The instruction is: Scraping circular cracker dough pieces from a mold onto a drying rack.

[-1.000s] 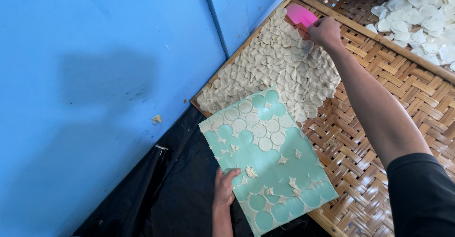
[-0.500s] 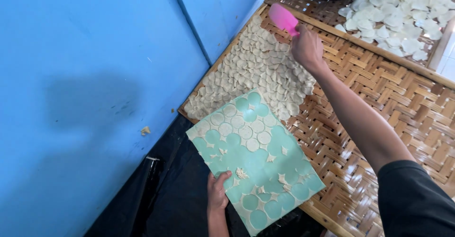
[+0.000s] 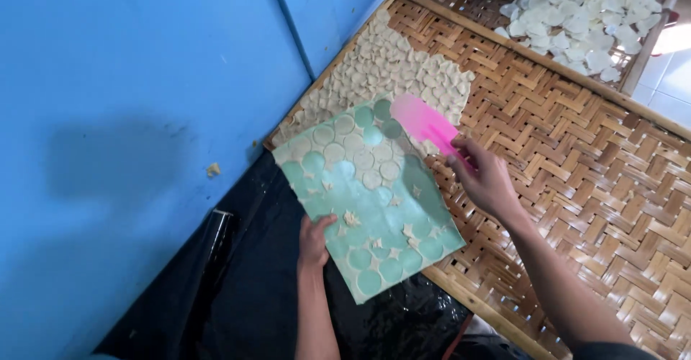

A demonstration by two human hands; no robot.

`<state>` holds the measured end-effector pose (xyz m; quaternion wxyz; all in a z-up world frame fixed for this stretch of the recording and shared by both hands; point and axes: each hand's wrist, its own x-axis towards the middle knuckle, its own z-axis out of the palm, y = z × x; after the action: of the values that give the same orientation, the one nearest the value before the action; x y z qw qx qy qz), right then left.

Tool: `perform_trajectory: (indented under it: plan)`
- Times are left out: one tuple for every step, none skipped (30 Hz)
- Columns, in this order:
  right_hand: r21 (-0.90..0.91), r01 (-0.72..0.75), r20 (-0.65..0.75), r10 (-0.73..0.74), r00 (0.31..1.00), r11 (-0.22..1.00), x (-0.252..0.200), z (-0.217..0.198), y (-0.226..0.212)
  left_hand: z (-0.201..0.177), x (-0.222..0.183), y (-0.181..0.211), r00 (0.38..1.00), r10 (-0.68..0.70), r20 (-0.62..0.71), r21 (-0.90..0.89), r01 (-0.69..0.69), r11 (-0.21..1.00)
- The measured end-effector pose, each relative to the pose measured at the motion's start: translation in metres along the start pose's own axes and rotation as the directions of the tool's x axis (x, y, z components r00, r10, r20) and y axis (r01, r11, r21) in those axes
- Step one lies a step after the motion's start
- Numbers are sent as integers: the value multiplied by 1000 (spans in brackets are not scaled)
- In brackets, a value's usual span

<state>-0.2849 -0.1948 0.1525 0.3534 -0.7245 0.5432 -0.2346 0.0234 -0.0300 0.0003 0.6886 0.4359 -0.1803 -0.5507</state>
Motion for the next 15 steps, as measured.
perform_trajectory:
  plan:
    - [-1, 4, 6, -4, 1000, 1000, -6, 8, 7, -1, 1, 0, 1000, 3, -6, -2, -3, 1000]
    - [-4, 11, 31, -11, 999, 1000, -11, 16, 15, -2, 3, 0, 1000, -5, 19, -22, 5, 1000]
    - [-5, 13, 51, -13, 999, 1000, -17, 23, 23, -3, 6, 1, 999, -16, 49, -38, 18, 999]
    - [-4, 13, 51, -12, 999, 1000, -21, 26, 20, -3, 6, 1, 999, -17, 48, -37, 19, 999]
    - [-24, 54, 59, -53, 997, 998, -24, 28, 17, -3, 7, 1, 998, -24, 52, -56, 26, 998]
    - [-44, 96, 69, -93, 993, 994, -27, 31, 14, -3, 9, 0, 998, -30, 56, -74, 34, 997]
    - [-43, 92, 73, -89, 993, 995, -28, 33, 14, -1, 8, 1, 998, -35, 52, -74, 38, 997]
    - [-81, 74, 76, -68, 995, 994, -28, 35, 13, 0, 7, 2, 998, -41, 44, -77, 44, 996]
    - [-119, 54, 81, -45, 996, 991, -29, 39, 13, 0, 5, 3, 998, -49, 34, -81, 52, 995]
    - [-118, 49, 88, -39, 995, 992, -32, 41, 14, 0, 5, 2, 998, -56, 27, -81, 58, 995]
    - [-126, 38, 77, -29, 997, 991, -34, 44, 14, -1, 6, 2, 998, -64, 22, -80, 65, 995]
    - [-133, 27, 66, -18, 998, 991, -36, 47, 15, -1, 7, 3, 997, -72, 17, -80, 73, 994]
    - [-131, 29, 74, -19, 997, 991, -42, 48, 12, -1, 6, 3, 997, -72, 8, -80, 72, 994]
    - [-148, 56, 70, -46, 996, 987, -48, 50, 10, 0, 4, 5, 997, -79, 6, -92, 79, 993]
    - [-165, 83, 62, -74, 995, 983, -52, 50, 7, 2, 6, 6, 996, -84, 9, -105, 85, 991]
